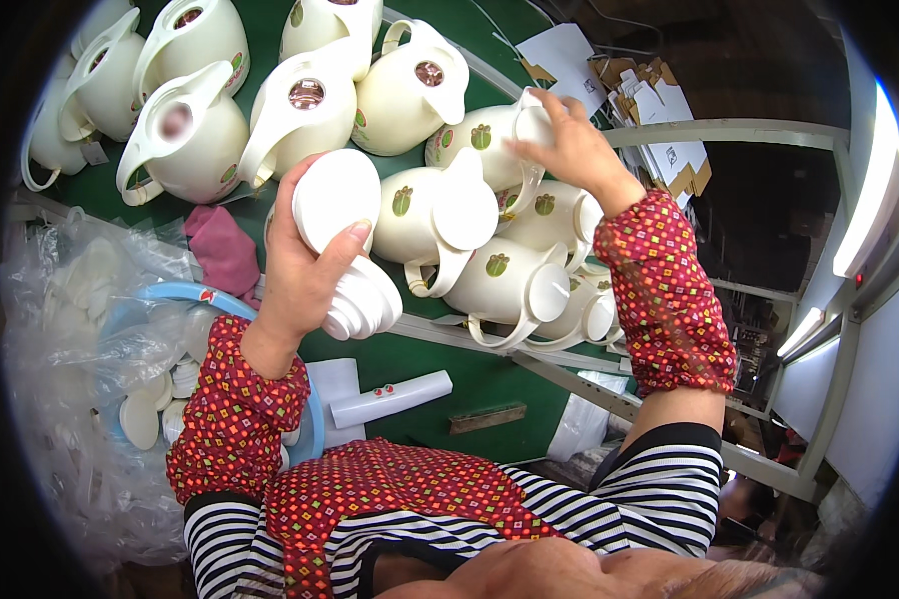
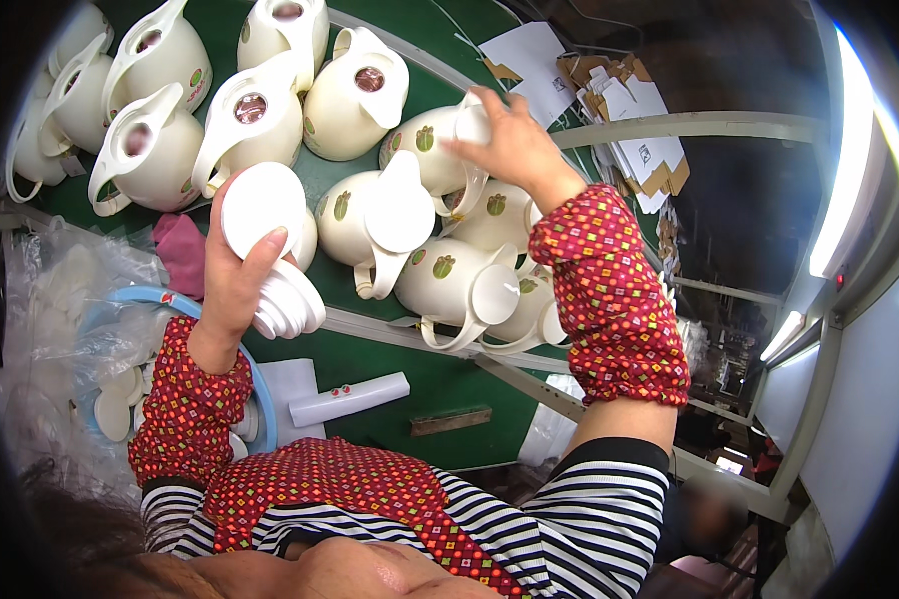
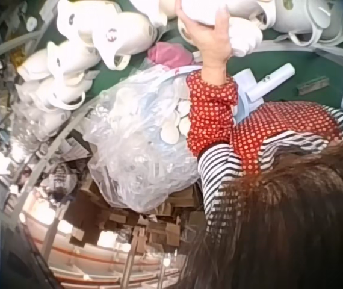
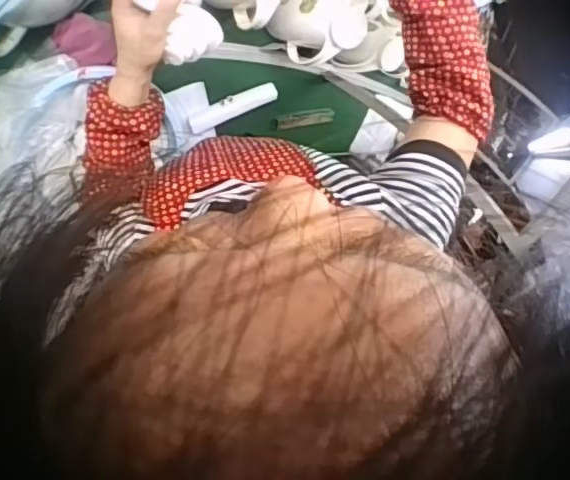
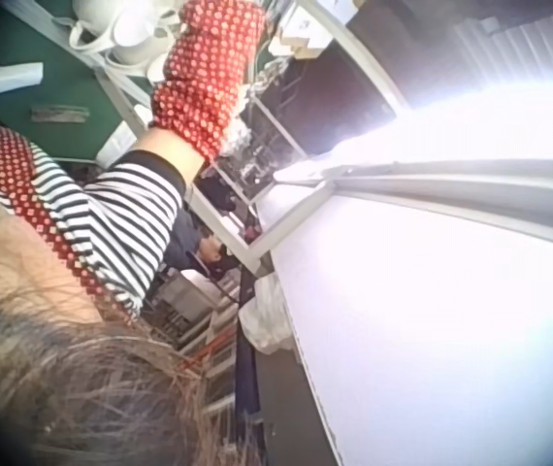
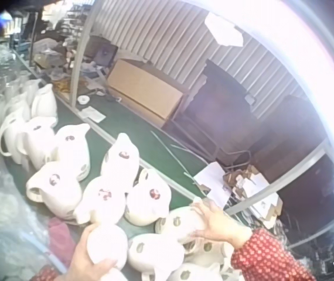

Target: The person repeatedly picks white plastic pitchers from a conveyor belt, peels small stickers from a roll, and applies them to the pitcher bodies. The person also picks white plastic lids from a nearby basin and places them onto the pitchers. Finished units are returned to the belt.

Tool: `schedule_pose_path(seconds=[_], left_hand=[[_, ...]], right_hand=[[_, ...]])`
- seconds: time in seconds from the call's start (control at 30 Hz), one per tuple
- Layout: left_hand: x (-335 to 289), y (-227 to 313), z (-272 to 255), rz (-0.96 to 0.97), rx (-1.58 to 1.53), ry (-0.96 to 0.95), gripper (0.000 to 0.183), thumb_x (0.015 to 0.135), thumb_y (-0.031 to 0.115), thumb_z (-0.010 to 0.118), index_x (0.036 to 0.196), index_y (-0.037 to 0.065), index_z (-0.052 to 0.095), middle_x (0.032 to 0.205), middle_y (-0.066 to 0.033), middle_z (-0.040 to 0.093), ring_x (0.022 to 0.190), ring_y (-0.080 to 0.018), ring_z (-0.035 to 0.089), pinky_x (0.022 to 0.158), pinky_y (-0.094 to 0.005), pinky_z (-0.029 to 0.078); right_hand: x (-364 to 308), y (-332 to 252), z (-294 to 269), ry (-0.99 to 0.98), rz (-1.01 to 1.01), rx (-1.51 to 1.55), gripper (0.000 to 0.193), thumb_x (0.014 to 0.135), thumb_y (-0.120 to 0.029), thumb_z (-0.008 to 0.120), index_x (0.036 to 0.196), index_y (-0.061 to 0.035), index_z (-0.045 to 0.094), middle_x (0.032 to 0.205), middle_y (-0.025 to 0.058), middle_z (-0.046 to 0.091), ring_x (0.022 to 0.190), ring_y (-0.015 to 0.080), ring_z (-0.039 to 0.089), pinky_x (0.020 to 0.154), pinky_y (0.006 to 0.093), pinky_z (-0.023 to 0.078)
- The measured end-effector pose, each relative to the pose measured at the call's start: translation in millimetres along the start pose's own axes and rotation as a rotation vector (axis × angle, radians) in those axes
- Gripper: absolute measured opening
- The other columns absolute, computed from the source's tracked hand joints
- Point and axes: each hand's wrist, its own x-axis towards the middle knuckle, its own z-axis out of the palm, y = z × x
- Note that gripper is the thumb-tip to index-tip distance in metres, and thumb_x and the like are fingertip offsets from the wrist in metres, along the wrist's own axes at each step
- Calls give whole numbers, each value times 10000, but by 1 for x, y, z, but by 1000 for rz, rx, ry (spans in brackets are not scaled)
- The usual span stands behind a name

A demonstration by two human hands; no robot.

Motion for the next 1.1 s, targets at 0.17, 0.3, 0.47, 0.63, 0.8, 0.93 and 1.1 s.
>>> schedule_pose_path(seconds=[0.17,0.3,0.47,0.63,0.8,0.93,1.1], left_hand=[[0,-3,0,17,44,-6,677,896,99,712,1486,6,394,1326,-171,588,1178,-240,616,936,-360,560],[-1,-4,0,15,11,-3,671,890,111,719,1474,4,408,1317,-174,595,1167,-244,622,954,-367,551],[0,-3,1,14,21,-4,666,884,111,723,1467,3,418,1298,-177,610,1146,-245,633,951,-366,552],[0,-1,3,22,21,-11,667,883,110,725,1467,4,420,1297,-178,615,1142,-246,635,956,-366,548],[0,-4,2,23,41,-18,671,888,112,724,1474,9,414,1296,-172,617,1140,-239,634,954,-363,546],[-2,-3,3,2,-1,-15,675,891,117,725,1478,11,411,1296,-167,617,1118,-229,642,940,-360,552],[-2,-3,6,-2,-1,-36,682,892,121,729,1484,14,408,1296,-164,617,1099,-220,647,940,-355,551]], right_hand=[[19,-7,-6,-171,238,-72,784,850,-526,735,1363,26,519,1298,274,624,1153,467,652,965,509,554],[2,11,-8,-28,-327,-157,625,770,-125,805,1343,-119,554,1424,180,547,1251,427,579,1005,486,541],[-6,22,-12,93,-420,-54,715,710,46,775,1358,-156,550,1423,142,539,1283,414,547,1084,458,498],[-7,22,-11,-34,-204,85,737,738,-81,823,1415,-106,531,1387,212,566,1230,401,607,1065,441,508],[4,11,-11,-131,93,-74,760,815,-344,820,1457,-81,511,1348,283,586,1182,414,646,1021,464,531],[-2,1,-20,-52,72,-109,855,820,-461,816,1495,-56,483,1267,296,637,1176,423,656,1019,456,530],[2,22,1,-43,36,5,897,802,-455,835,1519,-63,465,1289,299,624,1188,434,648,1034,449,521]])
